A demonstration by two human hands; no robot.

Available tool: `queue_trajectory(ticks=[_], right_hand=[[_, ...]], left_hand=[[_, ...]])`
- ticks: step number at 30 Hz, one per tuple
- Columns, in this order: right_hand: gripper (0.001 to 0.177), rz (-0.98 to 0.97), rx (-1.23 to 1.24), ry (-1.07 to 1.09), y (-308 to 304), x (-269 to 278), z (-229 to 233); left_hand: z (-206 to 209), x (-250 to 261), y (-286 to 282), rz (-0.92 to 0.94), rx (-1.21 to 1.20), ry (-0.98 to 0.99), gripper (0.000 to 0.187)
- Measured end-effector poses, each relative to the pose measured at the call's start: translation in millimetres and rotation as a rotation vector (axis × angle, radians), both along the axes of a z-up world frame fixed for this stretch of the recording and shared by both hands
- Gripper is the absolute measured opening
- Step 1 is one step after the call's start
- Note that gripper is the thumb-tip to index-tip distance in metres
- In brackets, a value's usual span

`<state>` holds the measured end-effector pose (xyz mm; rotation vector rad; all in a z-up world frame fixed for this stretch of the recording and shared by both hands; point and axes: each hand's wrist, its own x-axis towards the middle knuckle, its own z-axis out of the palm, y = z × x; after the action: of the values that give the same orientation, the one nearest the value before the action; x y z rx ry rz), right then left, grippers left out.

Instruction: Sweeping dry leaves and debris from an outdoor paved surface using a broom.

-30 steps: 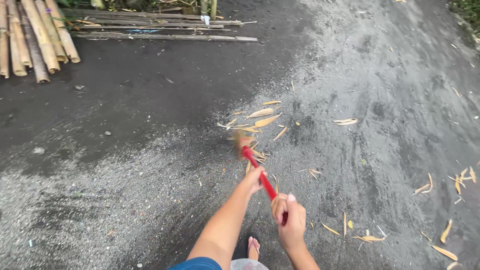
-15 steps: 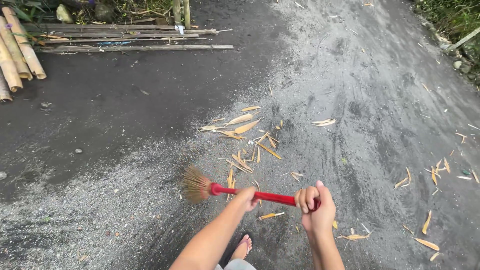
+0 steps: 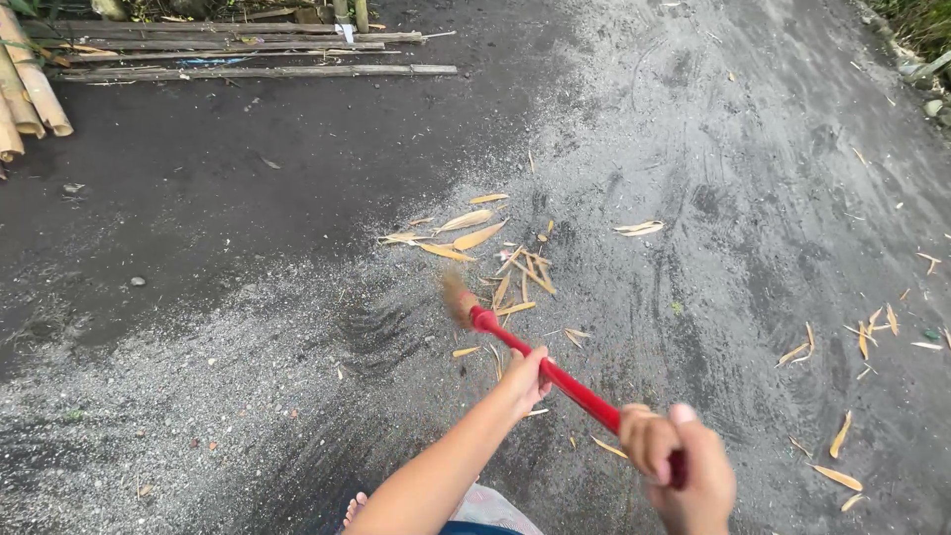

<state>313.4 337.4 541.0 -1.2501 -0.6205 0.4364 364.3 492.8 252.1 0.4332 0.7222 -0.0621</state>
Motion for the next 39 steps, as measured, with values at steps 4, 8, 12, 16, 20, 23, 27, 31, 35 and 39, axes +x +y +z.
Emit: queue_trajectory(ticks=[4, 8, 12, 16, 20, 23, 27, 31, 35, 39], right_hand=[[0.061, -0.038, 0.064, 0.137, -3, 38, -10], [0.063, -0.102, -0.040, 0.180, 10, 65, -34], [0.062, -0.209, -0.155, -0.032, 16, 70, -36], [0.061, -0.157, -0.292, -0.099, -1, 44, -31], [0.061, -0.369, -0.179, -0.220, -15, 37, -22], [0.055, -0.441, -0.104, -0.209, -18, 37, -29], [0.055, -0.901, -0.359, -0.629, 4, 40, -13], [0.050, -1.097, -0.181, 0.826, -67, 78, -230], [0.053, -0.921, 0.395, 1.471, -62, 77, -356], [0.024, -1.199, 0.632, 1.646, -42, 48, -503]], left_hand=[[-93, 14, -16, -0.130, 0.053, 0.024, 0.020], [-146, 62, -31, -0.128, -0.019, 0.142, 0.018], [-179, 142, -54, -0.024, -0.234, -0.146, 0.012], [-90, 135, -70, -0.126, -0.189, -0.201, 0.017], [84, 80, -81, 0.019, 1.270, -0.489, 0.048], [120, 61, -97, -0.026, 1.035, -0.901, 0.056], [141, 78, -86, -0.372, 0.700, -0.789, 0.058], [127, 85, -68, -0.487, 0.394, -0.854, 0.061], [112, 62, -30, -0.805, 0.143, -1.014, 0.062], [111, 52, 31, -0.878, -0.060, -0.977, 0.060]])
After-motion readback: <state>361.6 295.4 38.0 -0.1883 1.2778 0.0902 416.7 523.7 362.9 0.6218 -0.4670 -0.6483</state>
